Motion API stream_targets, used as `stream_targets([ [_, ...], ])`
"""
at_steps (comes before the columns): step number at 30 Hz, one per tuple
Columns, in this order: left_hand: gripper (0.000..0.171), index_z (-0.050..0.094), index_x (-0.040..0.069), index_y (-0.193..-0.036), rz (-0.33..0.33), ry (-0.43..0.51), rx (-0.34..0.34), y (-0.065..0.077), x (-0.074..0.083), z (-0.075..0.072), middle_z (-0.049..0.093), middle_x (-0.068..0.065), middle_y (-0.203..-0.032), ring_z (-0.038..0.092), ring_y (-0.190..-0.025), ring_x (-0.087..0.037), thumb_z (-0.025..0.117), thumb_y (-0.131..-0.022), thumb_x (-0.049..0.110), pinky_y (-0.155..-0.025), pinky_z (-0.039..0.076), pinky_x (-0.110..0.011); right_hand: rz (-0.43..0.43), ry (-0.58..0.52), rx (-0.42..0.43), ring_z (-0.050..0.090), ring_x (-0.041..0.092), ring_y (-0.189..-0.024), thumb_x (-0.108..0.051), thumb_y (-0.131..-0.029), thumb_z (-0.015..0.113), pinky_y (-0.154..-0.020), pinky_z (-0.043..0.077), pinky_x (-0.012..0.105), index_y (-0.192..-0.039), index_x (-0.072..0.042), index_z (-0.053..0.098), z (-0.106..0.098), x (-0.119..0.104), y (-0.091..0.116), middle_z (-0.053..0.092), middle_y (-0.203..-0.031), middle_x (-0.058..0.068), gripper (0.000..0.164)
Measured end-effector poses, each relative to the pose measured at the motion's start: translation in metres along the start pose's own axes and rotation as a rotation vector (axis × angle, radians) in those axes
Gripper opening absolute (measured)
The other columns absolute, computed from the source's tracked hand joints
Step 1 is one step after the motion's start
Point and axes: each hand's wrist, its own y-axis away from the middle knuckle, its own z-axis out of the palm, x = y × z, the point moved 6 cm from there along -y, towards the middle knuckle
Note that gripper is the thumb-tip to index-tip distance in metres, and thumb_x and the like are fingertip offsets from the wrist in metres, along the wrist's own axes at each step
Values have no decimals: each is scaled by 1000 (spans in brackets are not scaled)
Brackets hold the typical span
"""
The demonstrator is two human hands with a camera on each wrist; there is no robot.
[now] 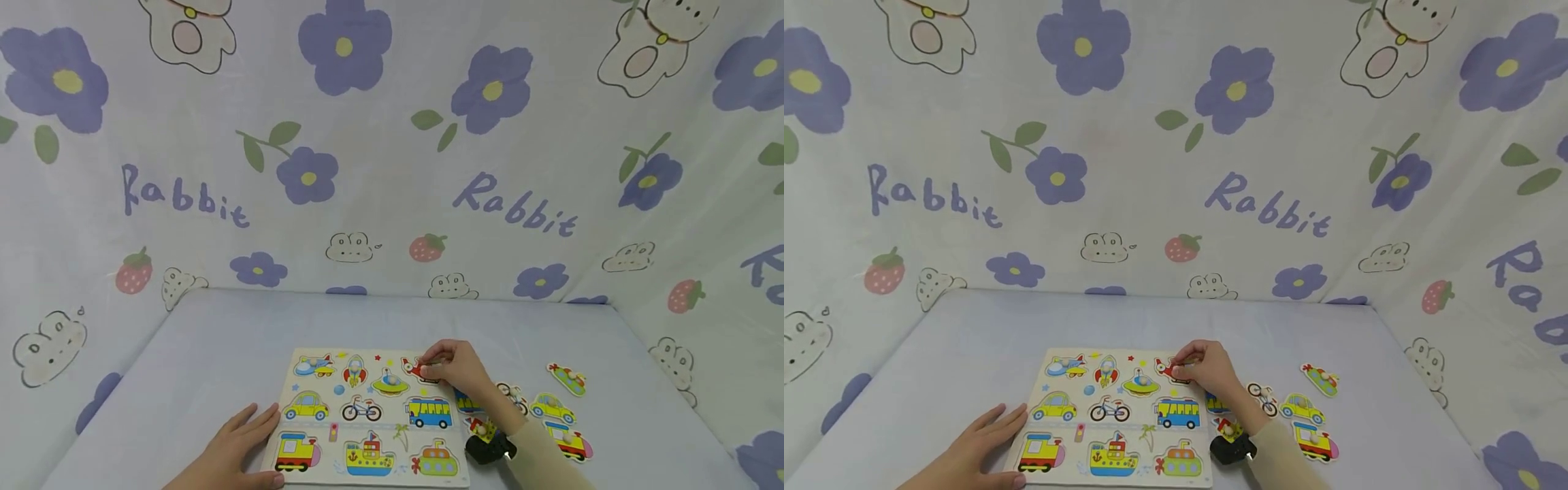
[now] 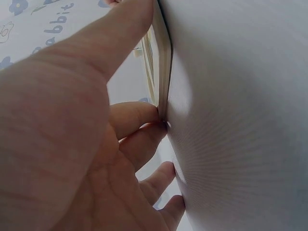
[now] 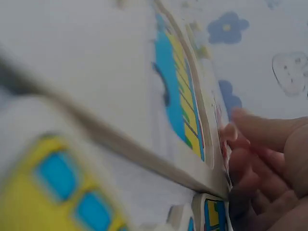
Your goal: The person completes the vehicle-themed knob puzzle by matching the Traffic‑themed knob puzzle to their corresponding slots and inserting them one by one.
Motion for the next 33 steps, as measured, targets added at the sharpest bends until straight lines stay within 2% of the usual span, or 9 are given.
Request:
stream_targets([
  [4, 106, 41, 13, -151, -17, -16, 12, 1, 1, 0, 34, 1, -156, 14, -145, -37, 79, -67, 64, -106, 24, -68, -63, 118, 75, 57, 19, -72, -28, -86, 79, -56, 48, 29, -98, -14, 73, -10, -10, 20, 67, -93, -1, 19],
  [8, 103, 44, 12, -149, 11, -9, 22, -1, 6, 0, 36, 1, -155, 16, -144, -38, 80, -67, 63, -107, 24, -66, -49, 203, 103, 60, 18, -82, -32, -86, 78, -67, 52, 32, -106, -16, 73, -31, -16, 49, 65, -95, -2, 27],
  [12, 101, 48, 10, -147, 4, -2, 19, 0, 6, 0, 39, 0, -154, 18, -144, -38, 82, -66, 61, -107, 24, -65, 34, 237, 123, 60, 19, -84, -34, -87, 77, -70, 53, 30, -112, -13, 72, -61, -16, 82, 65, -93, -1, 32],
  [17, 97, 49, 4, -144, 20, 33, 15, 3, 7, -3, 40, -7, -153, 22, -143, -39, 84, -69, 54, -108, 23, -64, 132, 247, 187, 60, 21, -96, -47, -87, 73, -76, 50, 33, -118, -11, 70, -108, -12, 109, 68, -103, 2, 48],
  [22, 97, 47, 0, -145, 55, 88, -1, 5, 8, -2, 38, -11, -153, 20, -143, -42, 84, -71, 51, -109, 20, -65, 201, 282, 252, 57, 20, -99, -55, -85, 72, -79, 49, 27, -122, -10, 69, -144, 9, 125, 66, -117, 5, 58],
  [25, 97, 47, 2, -145, 32, 93, -9, 6, 8, -2, 38, -10, -154, 19, -144, -41, 84, -70, 51, -108, 20, -66, 206, 303, 273, 58, 18, -97, -54, -84, 73, -76, 50, 22, -123, -10, 69, -159, 20, 131, 66, -119, 7, 59],
  [29, 96, 48, 6, -146, -20, 63, -6, 4, 6, -3, 39, -7, -153, 20, -144, -39, 85, -69, 51, -107, 23, -66, 185, 314, 281, 59, 13, -94, -53, -82, 75, -75, 50, 18, -122, -11, 70, -171, 29, 135, 66, -120, 8, 58],
  [33, 96, 49, 7, -146, -31, 46, 5, 4, 6, -4, 40, -6, -153, 21, -144, -38, 85, -69, 51, -107, 24, -65, 194, 299, 270, 58, 9, -92, -47, -82, 78, -74, 48, 17, -121, -10, 71, -175, 39, 135, 69, -112, 7, 54],
])
